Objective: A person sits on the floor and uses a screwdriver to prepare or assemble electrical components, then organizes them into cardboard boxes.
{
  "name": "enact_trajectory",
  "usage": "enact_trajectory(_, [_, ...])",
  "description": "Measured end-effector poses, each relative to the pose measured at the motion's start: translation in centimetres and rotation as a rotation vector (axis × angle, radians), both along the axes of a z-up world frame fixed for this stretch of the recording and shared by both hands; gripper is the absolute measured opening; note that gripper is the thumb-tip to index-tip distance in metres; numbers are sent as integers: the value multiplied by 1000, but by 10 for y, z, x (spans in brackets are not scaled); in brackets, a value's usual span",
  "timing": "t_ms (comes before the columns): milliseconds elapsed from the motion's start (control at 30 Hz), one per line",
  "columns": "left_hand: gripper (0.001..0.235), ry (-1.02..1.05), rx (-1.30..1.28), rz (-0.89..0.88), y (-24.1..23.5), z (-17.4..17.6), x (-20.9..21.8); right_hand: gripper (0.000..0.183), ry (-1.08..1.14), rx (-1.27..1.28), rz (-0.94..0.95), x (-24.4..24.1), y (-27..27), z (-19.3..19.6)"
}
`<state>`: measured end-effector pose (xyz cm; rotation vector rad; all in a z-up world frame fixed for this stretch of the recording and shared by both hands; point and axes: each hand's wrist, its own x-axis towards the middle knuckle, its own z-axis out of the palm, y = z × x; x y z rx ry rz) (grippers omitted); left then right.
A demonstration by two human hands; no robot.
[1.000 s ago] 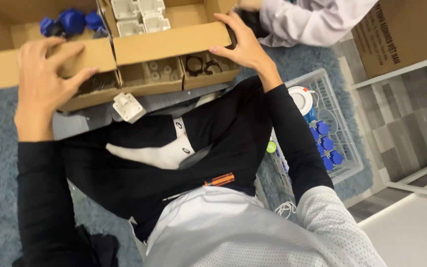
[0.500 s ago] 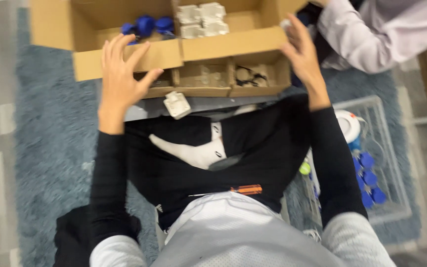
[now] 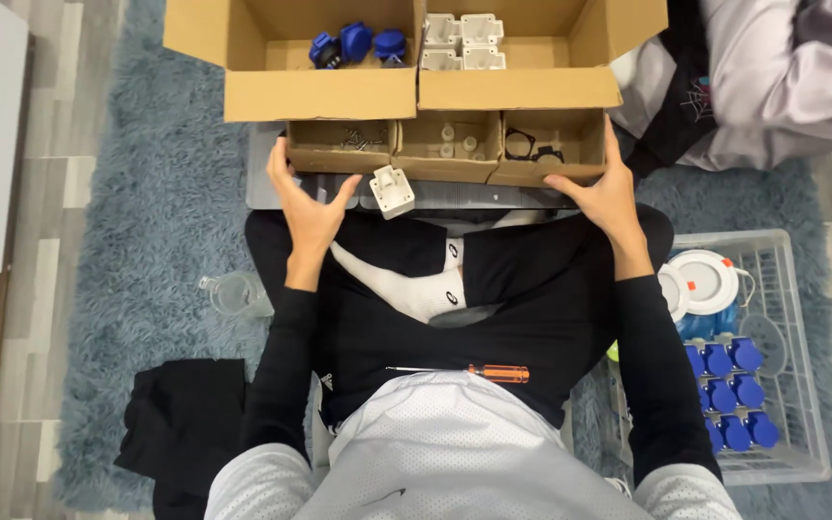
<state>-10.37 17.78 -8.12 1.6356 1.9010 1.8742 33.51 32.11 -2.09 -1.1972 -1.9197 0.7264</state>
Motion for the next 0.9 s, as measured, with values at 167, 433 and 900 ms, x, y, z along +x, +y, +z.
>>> enact_trajectory(167, [118,58,3,114,8,-4,-2,124,33,10,-10,-7,13,-12])
enact_trajectory(433, [113,172,50,215,16,-8,-9,122,-33,-45,-32,-6,44,-21])
enact_trajectory(900, [27,68,27,-132,-94,61,93,50,-29,6,-85,133,-142,-10])
